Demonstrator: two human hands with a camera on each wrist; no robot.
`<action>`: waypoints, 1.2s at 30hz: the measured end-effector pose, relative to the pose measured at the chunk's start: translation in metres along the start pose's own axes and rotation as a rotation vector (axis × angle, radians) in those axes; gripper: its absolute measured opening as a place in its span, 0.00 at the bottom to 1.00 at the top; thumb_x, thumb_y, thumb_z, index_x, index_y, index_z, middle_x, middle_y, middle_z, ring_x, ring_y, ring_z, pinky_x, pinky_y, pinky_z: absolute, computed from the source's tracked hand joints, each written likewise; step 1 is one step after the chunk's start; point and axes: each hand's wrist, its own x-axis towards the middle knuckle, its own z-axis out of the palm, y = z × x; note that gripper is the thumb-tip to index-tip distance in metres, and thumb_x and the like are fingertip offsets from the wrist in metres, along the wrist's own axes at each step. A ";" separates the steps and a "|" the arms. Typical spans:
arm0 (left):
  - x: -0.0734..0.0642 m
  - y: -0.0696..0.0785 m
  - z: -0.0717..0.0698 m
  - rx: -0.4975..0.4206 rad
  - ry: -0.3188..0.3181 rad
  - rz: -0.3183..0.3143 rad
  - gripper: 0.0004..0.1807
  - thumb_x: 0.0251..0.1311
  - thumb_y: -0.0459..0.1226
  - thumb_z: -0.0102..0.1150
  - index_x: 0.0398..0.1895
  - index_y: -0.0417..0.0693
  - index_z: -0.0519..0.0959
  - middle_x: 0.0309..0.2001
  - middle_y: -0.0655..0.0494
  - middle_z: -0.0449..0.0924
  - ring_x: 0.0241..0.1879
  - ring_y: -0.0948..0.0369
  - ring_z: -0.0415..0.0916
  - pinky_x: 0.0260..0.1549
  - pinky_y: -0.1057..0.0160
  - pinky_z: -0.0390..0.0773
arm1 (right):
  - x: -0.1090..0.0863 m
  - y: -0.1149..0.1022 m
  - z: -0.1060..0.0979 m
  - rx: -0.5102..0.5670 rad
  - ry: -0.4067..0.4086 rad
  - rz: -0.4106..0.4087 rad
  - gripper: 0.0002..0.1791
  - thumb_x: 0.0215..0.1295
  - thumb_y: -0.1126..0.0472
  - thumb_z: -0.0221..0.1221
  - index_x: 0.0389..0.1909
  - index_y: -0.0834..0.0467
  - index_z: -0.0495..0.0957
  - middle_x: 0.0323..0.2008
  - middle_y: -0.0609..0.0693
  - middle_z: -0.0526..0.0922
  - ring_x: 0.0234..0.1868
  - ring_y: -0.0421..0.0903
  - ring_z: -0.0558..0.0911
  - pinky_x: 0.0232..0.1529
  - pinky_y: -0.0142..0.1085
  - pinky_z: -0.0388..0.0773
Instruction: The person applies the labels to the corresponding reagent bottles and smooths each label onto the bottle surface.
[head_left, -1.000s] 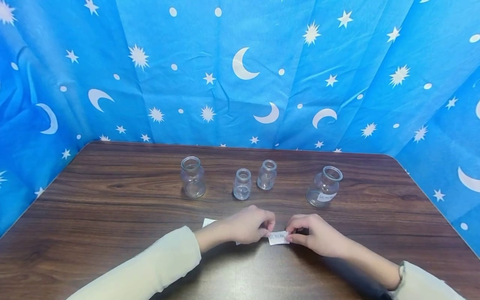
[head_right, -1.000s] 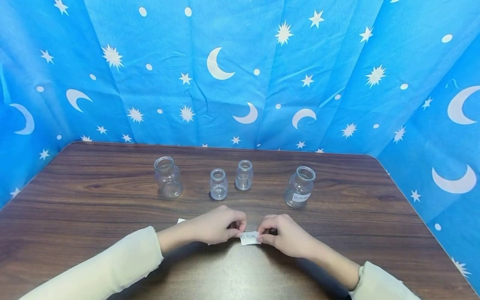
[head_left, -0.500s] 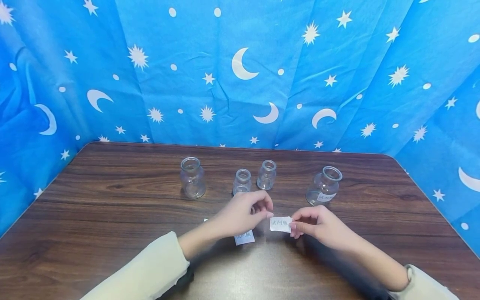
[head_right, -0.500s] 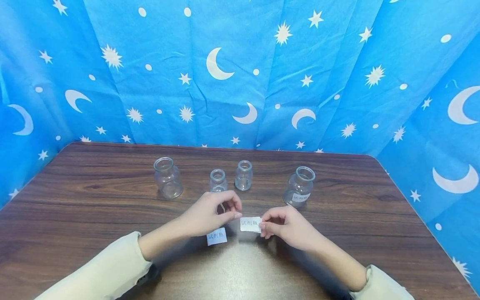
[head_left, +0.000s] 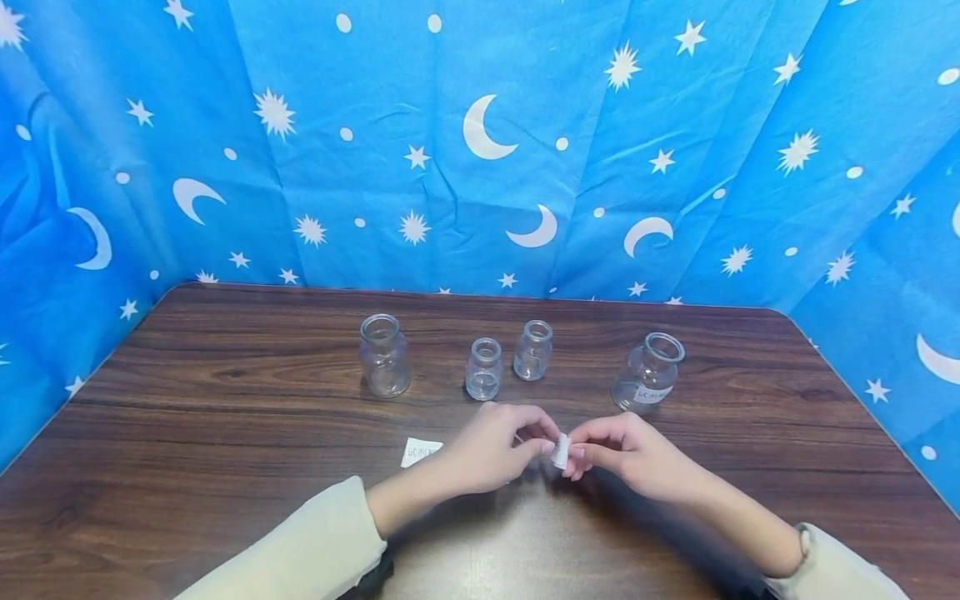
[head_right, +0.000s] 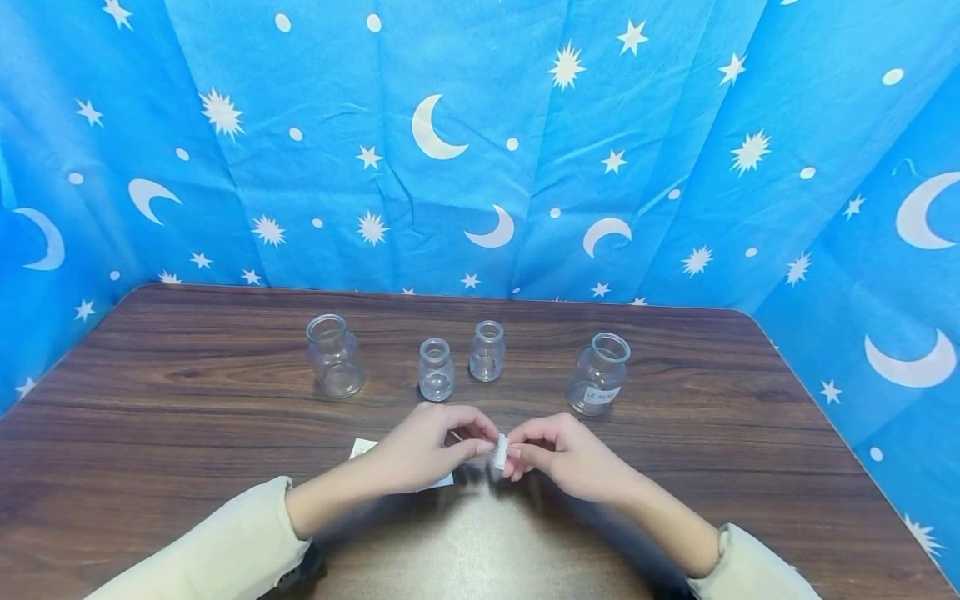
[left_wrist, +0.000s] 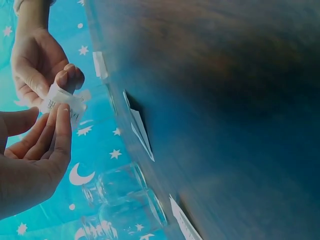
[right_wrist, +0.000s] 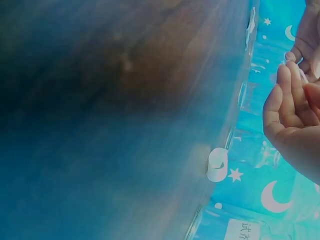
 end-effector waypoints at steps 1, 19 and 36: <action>0.000 0.001 0.000 0.003 -0.002 0.009 0.04 0.56 0.30 0.57 0.34 0.42 0.79 0.29 0.56 0.81 0.30 0.69 0.75 0.33 0.73 0.73 | 0.000 0.000 0.001 0.010 -0.010 -0.005 0.09 0.65 0.74 0.46 0.38 0.71 0.76 0.28 0.59 0.81 0.32 0.48 0.81 0.36 0.40 0.78; 0.003 -0.002 0.004 -0.012 0.045 0.013 0.03 0.52 0.29 0.62 0.30 0.42 0.78 0.27 0.55 0.81 0.26 0.71 0.76 0.29 0.76 0.73 | 0.005 -0.002 0.005 0.050 0.042 0.019 0.09 0.64 0.72 0.49 0.39 0.71 0.76 0.30 0.61 0.81 0.33 0.48 0.82 0.37 0.42 0.78; 0.006 -0.004 0.005 -0.045 0.052 0.030 0.01 0.55 0.32 0.60 0.29 0.42 0.79 0.24 0.58 0.81 0.23 0.70 0.73 0.26 0.74 0.71 | 0.004 -0.003 0.005 -0.005 0.116 -0.060 0.08 0.62 0.76 0.50 0.34 0.69 0.78 0.27 0.56 0.82 0.32 0.46 0.82 0.36 0.38 0.78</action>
